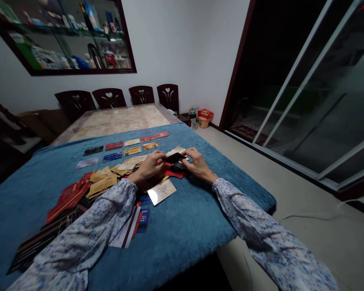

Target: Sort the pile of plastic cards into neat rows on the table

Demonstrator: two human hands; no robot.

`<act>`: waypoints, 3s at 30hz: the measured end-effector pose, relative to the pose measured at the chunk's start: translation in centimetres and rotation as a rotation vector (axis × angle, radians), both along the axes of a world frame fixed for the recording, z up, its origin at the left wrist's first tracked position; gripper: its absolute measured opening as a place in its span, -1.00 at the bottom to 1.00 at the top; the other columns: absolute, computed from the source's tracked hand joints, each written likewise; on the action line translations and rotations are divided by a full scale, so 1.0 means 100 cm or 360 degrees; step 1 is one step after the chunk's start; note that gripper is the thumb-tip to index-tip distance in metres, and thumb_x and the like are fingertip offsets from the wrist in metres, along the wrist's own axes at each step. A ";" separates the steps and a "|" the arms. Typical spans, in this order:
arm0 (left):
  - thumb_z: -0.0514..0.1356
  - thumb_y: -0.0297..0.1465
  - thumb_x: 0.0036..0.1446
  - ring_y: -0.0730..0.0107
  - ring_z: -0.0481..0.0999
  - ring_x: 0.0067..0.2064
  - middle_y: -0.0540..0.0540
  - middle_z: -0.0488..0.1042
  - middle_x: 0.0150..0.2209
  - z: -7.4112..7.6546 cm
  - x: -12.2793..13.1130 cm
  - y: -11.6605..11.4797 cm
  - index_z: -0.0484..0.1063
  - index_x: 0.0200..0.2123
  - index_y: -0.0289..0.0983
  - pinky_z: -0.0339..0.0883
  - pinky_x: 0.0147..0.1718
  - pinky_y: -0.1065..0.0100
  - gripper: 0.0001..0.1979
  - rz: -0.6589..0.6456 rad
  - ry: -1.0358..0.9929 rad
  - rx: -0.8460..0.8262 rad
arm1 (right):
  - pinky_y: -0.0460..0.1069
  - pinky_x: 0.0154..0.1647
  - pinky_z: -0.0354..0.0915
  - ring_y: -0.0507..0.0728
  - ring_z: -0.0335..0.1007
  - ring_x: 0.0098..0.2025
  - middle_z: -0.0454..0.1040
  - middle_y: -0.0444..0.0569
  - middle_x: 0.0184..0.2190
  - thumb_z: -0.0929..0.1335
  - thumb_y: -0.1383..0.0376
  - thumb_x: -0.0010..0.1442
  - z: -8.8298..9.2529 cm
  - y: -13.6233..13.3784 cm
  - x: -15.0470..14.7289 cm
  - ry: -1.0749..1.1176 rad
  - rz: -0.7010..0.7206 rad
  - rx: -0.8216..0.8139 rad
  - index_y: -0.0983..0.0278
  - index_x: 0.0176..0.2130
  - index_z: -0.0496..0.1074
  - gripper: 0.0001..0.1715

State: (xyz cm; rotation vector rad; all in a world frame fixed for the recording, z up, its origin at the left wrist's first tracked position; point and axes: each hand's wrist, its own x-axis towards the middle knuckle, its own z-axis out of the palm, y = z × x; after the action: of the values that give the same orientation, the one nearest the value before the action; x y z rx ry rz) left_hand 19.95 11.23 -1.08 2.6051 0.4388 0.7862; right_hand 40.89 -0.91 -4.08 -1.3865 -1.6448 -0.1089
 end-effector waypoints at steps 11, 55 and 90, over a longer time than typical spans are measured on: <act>0.19 -0.56 0.13 0.26 0.51 -0.10 -0.10 0.58 -0.23 0.013 -0.003 -0.004 0.51 -0.15 -0.27 0.39 -0.02 0.22 -0.78 0.0058 -0.0355 0.0186 | 0.14 -0.09 0.23 0.23 0.34 -0.17 0.59 0.07 -0.29 0.26 0.19 0.42 0.023 0.020 -0.013 -0.0523 -0.0052 0.0053 0.23 -0.04 0.58 -0.66; 0.10 -0.56 0.11 0.14 0.46 -0.26 -0.14 0.48 -0.31 -0.001 -0.011 0.000 0.38 0.01 -0.26 0.29 -0.19 0.20 -0.63 0.0437 0.0383 0.0240 | 0.13 -0.11 0.20 0.33 0.35 -0.02 0.52 0.20 -0.03 0.36 0.33 0.27 0.001 0.013 -0.021 -0.0776 -0.0209 -0.0409 0.24 0.31 0.32 -0.36; 0.25 -0.39 0.11 -0.10 0.29 0.23 -0.30 0.36 0.15 0.025 -0.021 0.002 0.42 0.01 -0.28 0.24 0.13 -0.08 -0.64 0.0385 0.0689 0.0240 | 0.14 -0.11 0.22 0.35 0.26 0.05 0.49 0.20 0.09 0.37 0.05 0.28 0.019 0.030 -0.003 -0.0987 -0.0070 -0.0479 0.22 0.20 0.44 -0.42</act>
State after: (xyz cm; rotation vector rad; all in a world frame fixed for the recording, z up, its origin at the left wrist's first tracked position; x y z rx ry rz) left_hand 17.81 11.38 1.41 2.9015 0.8597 0.3251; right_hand 40.63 2.05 -2.23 -1.7289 -2.2065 -0.3585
